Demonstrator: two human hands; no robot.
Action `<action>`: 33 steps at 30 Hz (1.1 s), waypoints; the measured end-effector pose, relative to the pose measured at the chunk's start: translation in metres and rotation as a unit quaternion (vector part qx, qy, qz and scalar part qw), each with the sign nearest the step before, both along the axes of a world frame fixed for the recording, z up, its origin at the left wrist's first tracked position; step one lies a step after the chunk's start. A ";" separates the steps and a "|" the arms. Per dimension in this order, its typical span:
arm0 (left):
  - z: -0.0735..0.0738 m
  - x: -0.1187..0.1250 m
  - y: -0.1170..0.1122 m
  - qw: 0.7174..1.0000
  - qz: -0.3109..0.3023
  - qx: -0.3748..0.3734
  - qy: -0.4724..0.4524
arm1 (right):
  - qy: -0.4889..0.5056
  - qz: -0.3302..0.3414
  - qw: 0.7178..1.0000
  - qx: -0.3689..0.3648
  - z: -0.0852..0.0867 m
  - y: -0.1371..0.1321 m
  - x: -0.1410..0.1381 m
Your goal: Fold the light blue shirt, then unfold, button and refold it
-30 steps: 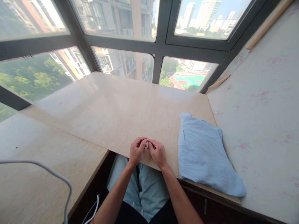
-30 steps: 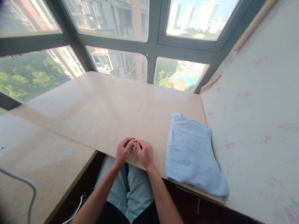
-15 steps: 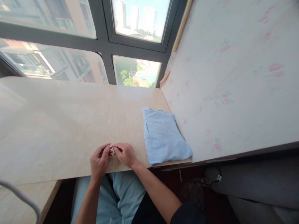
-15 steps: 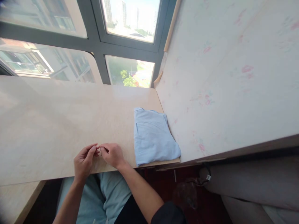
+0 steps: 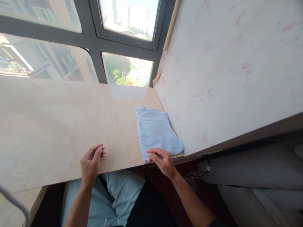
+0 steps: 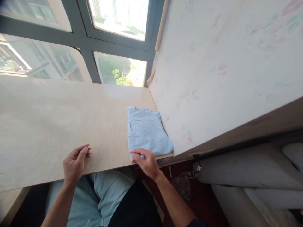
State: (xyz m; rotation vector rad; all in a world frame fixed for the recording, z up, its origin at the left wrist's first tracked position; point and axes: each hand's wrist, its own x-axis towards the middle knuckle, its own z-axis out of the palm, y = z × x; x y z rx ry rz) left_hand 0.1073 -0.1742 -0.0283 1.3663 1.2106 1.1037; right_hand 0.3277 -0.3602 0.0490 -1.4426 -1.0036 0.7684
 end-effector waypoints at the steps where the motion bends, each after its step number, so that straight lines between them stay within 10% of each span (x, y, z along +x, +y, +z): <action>1: 0.000 0.000 0.000 1.000 -0.001 -0.001 0.000 | -0.030 -0.048 0.998 0.002 0.001 -0.002 0.020; 8: -0.004 -0.003 0.003 1.000 -0.004 0.007 0.001 | -0.216 -0.247 0.942 -0.065 -0.028 0.016 0.129; 17: -0.003 -0.003 0.005 1.000 0.005 0.009 0.019 | -0.400 -0.242 0.867 -0.171 -0.069 0.026 0.144; 24: -0.003 -0.001 0.003 1.000 0.001 0.001 0.025 | -0.393 -0.240 0.869 -0.181 -0.057 0.029 0.150; 33: 0.001 0.002 -0.001 1.000 -0.006 0.018 0.004 | -0.276 -0.141 0.936 -0.166 -0.058 0.056 0.137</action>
